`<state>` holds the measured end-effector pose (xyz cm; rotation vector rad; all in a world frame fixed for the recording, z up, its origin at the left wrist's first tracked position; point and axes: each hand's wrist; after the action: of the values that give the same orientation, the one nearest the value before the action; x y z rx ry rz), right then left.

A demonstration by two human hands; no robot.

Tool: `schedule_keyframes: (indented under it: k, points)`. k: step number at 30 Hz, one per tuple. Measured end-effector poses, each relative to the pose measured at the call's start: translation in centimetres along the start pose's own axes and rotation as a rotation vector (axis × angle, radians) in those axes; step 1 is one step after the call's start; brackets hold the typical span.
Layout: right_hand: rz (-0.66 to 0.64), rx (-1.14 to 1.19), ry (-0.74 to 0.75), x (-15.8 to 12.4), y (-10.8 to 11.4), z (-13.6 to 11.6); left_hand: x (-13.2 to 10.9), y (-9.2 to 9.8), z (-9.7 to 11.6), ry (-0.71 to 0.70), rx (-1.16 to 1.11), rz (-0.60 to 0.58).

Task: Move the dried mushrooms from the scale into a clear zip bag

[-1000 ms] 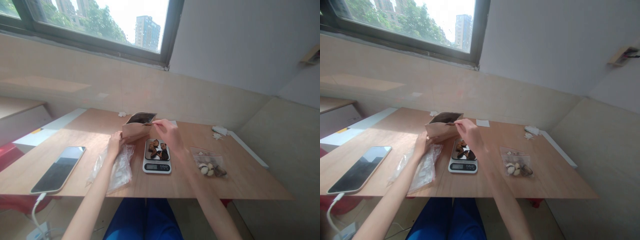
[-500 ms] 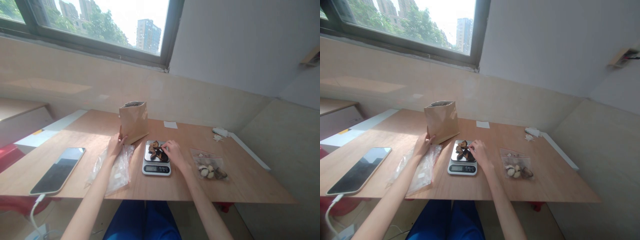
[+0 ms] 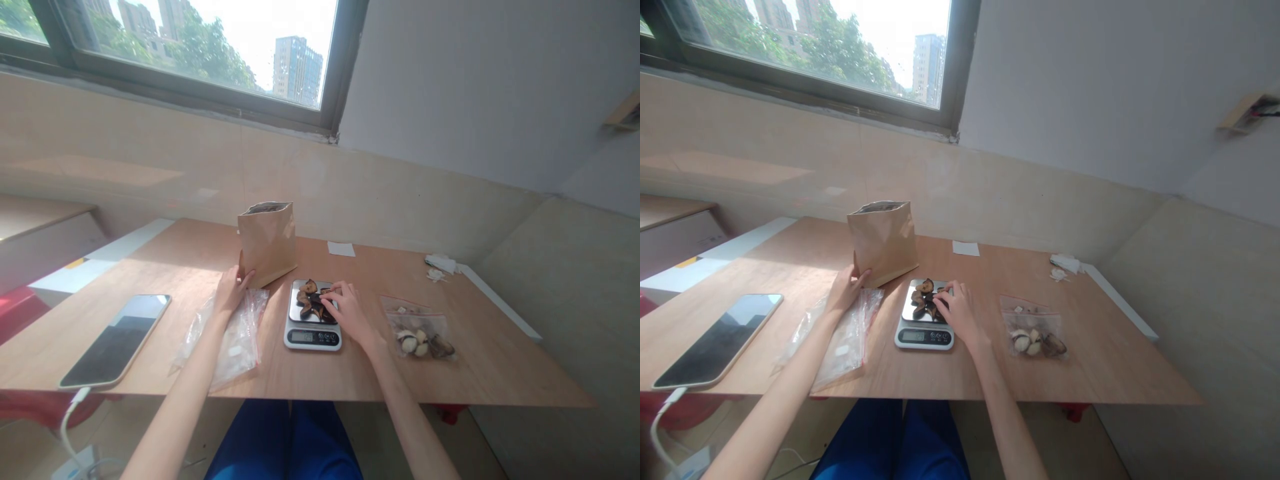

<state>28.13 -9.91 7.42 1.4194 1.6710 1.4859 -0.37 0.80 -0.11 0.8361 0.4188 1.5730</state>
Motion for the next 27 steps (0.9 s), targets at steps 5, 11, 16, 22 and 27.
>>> schedule_keyframes:
  k: [5,11,16,22,27]
  points:
    - [0.115,0.151,-0.069,-2.3,-0.2,-0.7,-0.2,-0.2,0.2,0.016,-0.079,0.031]
    - [0.179,0.323,-0.163,-5.7,-1.7,-1.9,-1.2,0.5,1.2,-0.127,-0.218,0.411]
    - [0.080,0.465,-0.118,-7.4,-3.4,-6.5,-2.8,1.0,3.0,-0.157,-0.182,0.656]
    - [-0.123,0.380,0.083,-7.1,-6.5,-12.2,-3.6,1.0,6.6,-0.031,-0.461,0.706]
    - [-0.107,0.272,0.034,-6.1,-8.3,-13.4,-2.9,3.5,9.9,0.025,-0.760,0.826]
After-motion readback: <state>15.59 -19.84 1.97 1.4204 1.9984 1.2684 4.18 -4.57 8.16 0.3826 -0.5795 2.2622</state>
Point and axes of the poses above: each hand's wrist, its own x-axis towards the middle knuckle, its own y-axis out of the back of the hand, z = x × y, and after that the axes turned 10 degrees about -z, right-handed
